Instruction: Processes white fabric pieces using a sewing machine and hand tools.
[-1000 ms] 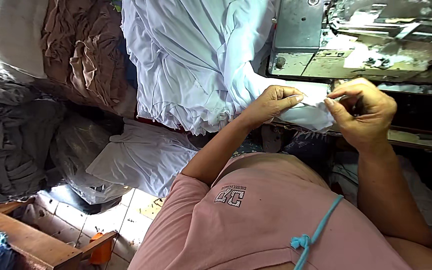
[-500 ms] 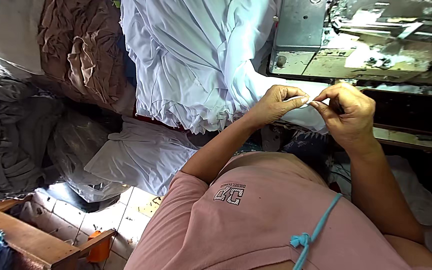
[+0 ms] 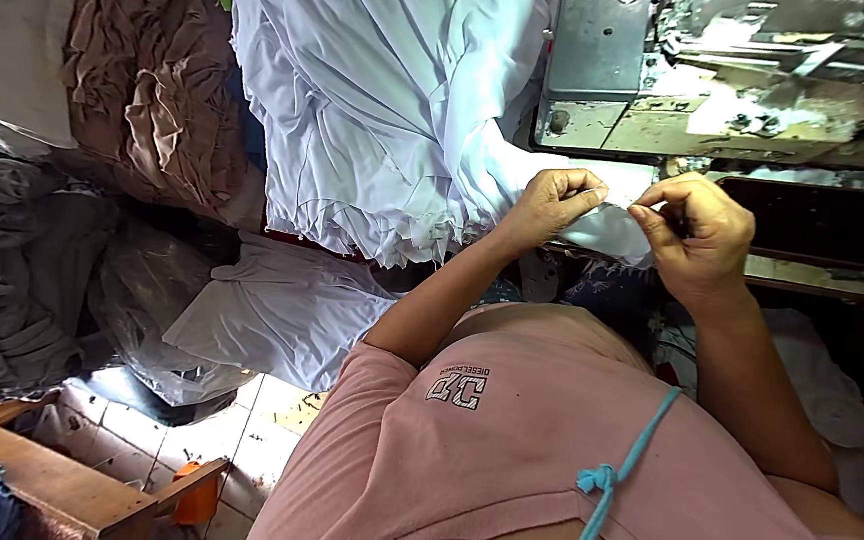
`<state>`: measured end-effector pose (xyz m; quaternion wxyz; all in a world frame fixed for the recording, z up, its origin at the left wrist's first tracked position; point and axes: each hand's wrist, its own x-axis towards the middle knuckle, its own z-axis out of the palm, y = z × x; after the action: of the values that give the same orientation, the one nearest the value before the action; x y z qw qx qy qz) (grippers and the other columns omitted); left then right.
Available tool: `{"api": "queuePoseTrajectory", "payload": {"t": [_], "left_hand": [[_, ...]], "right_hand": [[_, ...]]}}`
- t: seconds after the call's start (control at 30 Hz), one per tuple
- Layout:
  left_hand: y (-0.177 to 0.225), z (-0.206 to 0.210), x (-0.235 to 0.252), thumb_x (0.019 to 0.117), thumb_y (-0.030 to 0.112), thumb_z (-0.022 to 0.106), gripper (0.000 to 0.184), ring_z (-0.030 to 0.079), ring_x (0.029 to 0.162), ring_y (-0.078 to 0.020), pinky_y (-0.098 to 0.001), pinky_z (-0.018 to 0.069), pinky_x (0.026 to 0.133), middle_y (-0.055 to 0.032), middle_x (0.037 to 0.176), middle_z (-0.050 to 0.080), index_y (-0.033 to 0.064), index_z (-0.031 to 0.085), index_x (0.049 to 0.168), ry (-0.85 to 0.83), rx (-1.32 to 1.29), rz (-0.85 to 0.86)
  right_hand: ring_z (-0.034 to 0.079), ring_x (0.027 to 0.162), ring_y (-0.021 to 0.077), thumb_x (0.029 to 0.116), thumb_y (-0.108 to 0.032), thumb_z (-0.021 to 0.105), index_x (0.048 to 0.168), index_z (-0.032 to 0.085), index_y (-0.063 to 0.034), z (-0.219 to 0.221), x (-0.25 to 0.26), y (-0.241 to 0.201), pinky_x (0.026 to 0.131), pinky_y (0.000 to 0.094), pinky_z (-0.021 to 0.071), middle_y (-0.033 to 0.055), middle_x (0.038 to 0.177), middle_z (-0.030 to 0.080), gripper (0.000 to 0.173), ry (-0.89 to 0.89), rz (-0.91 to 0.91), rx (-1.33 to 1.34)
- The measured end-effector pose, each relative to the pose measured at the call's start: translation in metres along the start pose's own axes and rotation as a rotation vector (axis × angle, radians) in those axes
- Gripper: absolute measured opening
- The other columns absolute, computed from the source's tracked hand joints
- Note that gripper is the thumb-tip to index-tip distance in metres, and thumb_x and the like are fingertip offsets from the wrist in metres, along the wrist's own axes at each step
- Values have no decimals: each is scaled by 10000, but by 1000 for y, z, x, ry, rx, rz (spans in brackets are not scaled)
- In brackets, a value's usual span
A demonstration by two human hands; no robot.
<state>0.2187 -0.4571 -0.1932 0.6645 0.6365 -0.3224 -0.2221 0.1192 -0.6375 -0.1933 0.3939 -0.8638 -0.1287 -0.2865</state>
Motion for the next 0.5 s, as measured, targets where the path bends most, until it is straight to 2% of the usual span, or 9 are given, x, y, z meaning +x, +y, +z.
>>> {"api": "queuePoseTrajectory", "payload": {"t": [0.07, 0.13, 0.33, 0.5], "left_hand": [[3, 1, -1, 975, -16, 568, 127, 492, 616, 40, -143, 416, 591, 46, 702, 575, -39, 675, 910, -16, 11, 22], [4, 2, -3, 973, -20, 573, 115, 494, 621, 41, -143, 418, 592, 40, 717, 586, -47, 674, 928, -15, 8, 30], [4, 1, -5, 968, -26, 579, 111, 485, 597, 46, -137, 404, 566, 45, 697, 583, -45, 677, 918, -3, -5, 35], [3, -1, -4, 950, -36, 606, 82, 535, 661, 34, -145, 452, 633, 20, 751, 619, -55, 682, 928, -31, 27, 65]], "right_hand": [[494, 669, 79, 1019, -89, 610, 1016, 659, 72, 4, 1, 2, 593, 178, 408, 161, 948, 630, 168, -13, 6, -26], [498, 679, 101, 1015, -85, 616, 999, 657, 71, 8, 2, 5, 604, 197, 411, 167, 934, 627, 163, -6, -11, -30], [587, 763, 178, 1008, -67, 626, 974, 651, 76, 13, 3, 9, 690, 258, 486, 194, 932, 639, 149, -6, -95, -46], [489, 673, 66, 983, -88, 662, 958, 663, 62, 7, 6, 11, 595, 168, 394, 140, 893, 620, 152, -29, -39, 31]]}}
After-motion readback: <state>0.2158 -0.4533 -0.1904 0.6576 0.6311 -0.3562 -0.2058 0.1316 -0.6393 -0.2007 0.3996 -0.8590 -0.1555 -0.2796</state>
